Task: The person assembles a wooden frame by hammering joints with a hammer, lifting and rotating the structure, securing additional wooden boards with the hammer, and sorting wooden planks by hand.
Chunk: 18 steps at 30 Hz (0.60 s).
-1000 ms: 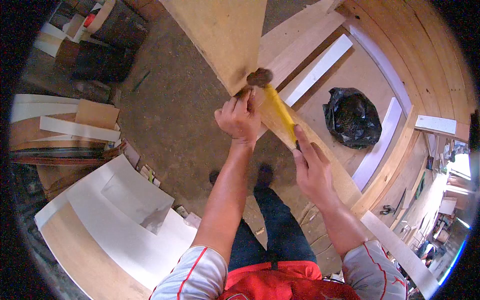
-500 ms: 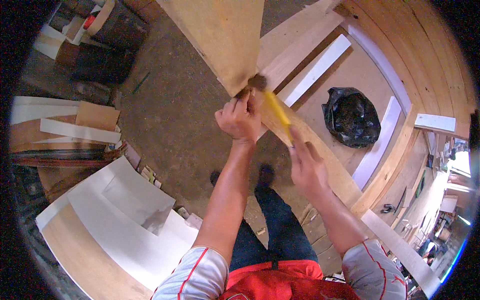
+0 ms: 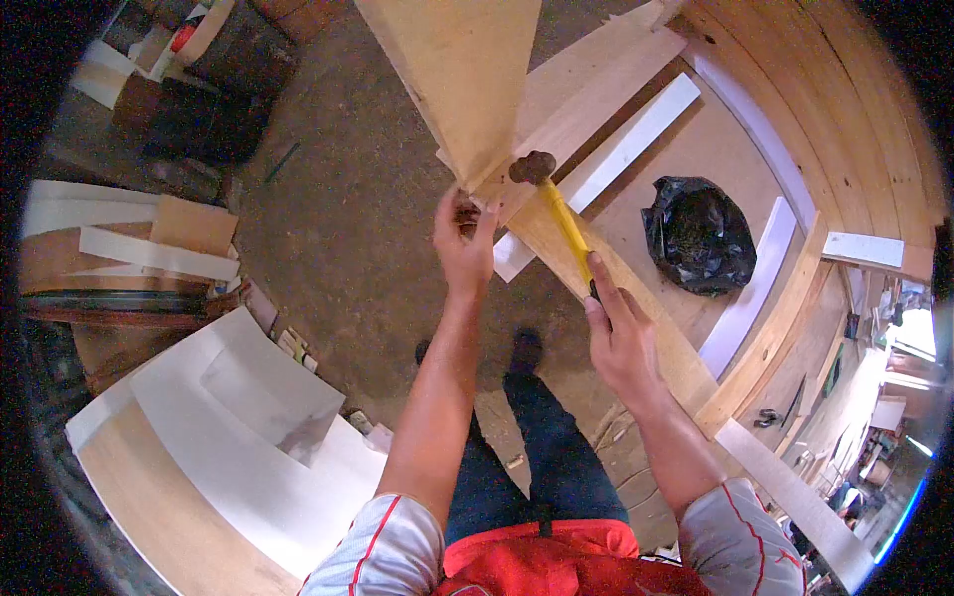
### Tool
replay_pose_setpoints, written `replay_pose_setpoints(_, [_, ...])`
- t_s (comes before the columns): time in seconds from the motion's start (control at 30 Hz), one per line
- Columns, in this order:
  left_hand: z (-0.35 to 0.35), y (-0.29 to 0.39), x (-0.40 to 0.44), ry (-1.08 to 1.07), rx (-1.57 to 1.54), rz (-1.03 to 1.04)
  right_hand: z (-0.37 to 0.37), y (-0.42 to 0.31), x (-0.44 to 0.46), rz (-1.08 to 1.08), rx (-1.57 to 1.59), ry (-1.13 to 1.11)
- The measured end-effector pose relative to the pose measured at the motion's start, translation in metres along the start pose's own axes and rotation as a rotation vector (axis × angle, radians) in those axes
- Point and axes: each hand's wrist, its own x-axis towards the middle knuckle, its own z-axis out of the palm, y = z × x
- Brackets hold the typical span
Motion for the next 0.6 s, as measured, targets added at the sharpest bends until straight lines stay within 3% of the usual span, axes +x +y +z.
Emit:
replay_pose_setpoints(0.07, [0.003,0.001,0.0,-0.099,-0.128,-0.159,0.0,-0.003,0.002,0.011,-0.035,-0.028])
replay_pose_setpoints(0.27, [0.02,-0.001,-0.008,0.051,-0.476,-0.247,0.004,-0.004,0.007,-0.048,-0.099,-0.022])
replay_pose_setpoints(0.47, [0.017,-0.01,-0.003,-0.017,-0.446,-0.198,0.0,-0.01,-0.004,-0.338,-0.033,0.291])
replay_pose_setpoints(0.6, [0.019,-0.011,-0.004,0.02,-0.383,-0.179,0.008,0.003,0.001,-0.04,-0.262,-0.076])
